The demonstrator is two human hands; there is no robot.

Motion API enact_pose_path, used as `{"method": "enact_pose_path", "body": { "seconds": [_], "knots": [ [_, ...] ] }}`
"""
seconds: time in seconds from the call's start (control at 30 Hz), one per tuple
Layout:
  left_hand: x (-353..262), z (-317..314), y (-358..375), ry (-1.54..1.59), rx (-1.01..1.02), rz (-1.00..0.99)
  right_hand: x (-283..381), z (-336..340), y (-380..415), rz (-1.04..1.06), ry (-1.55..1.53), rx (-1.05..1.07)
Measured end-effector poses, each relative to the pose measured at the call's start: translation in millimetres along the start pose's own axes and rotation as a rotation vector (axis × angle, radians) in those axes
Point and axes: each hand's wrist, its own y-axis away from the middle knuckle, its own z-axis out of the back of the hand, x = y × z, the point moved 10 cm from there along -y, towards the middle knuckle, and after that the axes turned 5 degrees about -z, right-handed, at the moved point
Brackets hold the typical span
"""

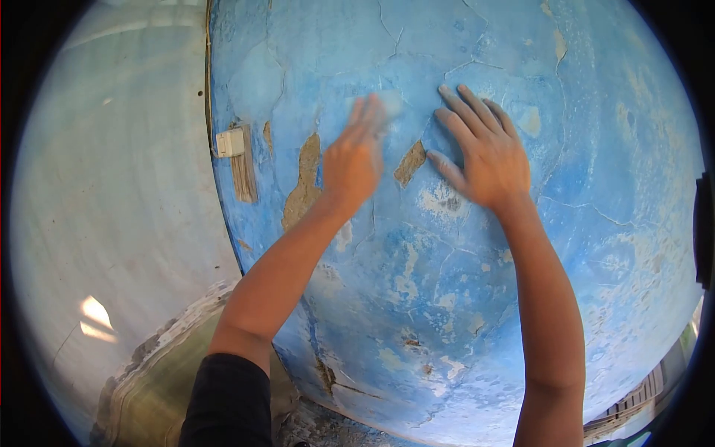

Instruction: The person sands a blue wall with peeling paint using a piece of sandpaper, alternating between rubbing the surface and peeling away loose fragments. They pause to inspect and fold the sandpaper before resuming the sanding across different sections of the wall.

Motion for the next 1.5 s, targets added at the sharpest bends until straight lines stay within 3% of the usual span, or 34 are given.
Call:
{"method": "enact_pose_path", "body": {
  "seconds": [0.07, 0.1, 0.17, 0.27, 0.3, 0.37, 0.5, 0.6, 0.67, 0.8, 0.87, 0.93, 1.0, 1.1, 1.27, 1.4, 1.5],
  "knots": [
    [41.7, 13.8, -4.7, -0.139, -0.103, 0.228, 0.1, -0.3, -1.3, -0.014, -0.001, 0.003],
    [37.5, 11.8, 2.7, -0.135, -0.106, 0.229, -0.5, -1.8, -1.2, -0.022, -0.011, 0.020],
    [1.4, -0.8, 16.8, -0.087, -0.025, 0.023, -1.8, -3.2, -2.4, -0.022, -0.011, 0.035],
    [0.0, -1.9, 18.5, -0.097, 0.095, -0.100, -1.0, -1.7, -2.5, -0.014, -0.005, 0.010],
    [3.0, -2.9, 13.7, -0.096, 0.097, -0.096, -0.9, -1.6, -2.8, -0.013, 0.003, 0.006],
    [28.0, 7.5, 4.1, -0.104, -0.067, 0.137, 1.6, -3.6, -2.4, -0.007, 0.004, 0.015],
    [-18.3, -5.8, 17.8, -0.059, -0.076, -0.029, 0.9, -1.6, -2.3, -0.005, 0.020, 0.004],
    [5.4, -4.3, 3.7, -0.031, -0.086, 0.061, 0.4, -0.9, -3.0, -0.004, 0.014, -0.013],
    [14.2, 2.9, 1.9, -0.068, -0.202, 0.213, 1.1, -2.5, 0.1, -0.009, 0.003, -0.010],
    [0.5, -3.5, 3.7, -0.057, -0.057, 0.016, -0.1, -1.6, 1.0, -0.009, 0.009, -0.021],
    [34.2, 11.9, -6.2, -0.078, -0.174, 0.191, 0.0, -3.2, -0.6, -0.013, 0.007, -0.016],
    [18.6, 8.2, 2.1, -0.043, -0.147, 0.199, 0.7, -0.6, 0.7, -0.002, 0.016, -0.042],
    [5.7, 7.0, 15.7, -0.006, -0.136, 0.189, 1.4, -2.0, 2.7, -0.003, 0.010, -0.037],
    [-12.4, -0.8, 24.6, -0.086, -0.030, -0.007, 0.7, -0.9, 3.5, -0.019, 0.012, -0.043],
    [6.5, 6.8, -34.6, -0.150, -0.024, 0.109, -0.3, 0.3, 0.9, -0.025, 0.026, -0.036],
    [-6.7, 12.6, -4.5, -0.149, -0.024, 0.040, 0.3, -0.5, 6.3, -0.029, -0.031, -0.049],
    [-8.6, 6.2, 8.1, -0.234, 0.087, -0.016, -2.2, 1.0, 4.6, -0.039, -0.036, -0.062]
  ]
}}
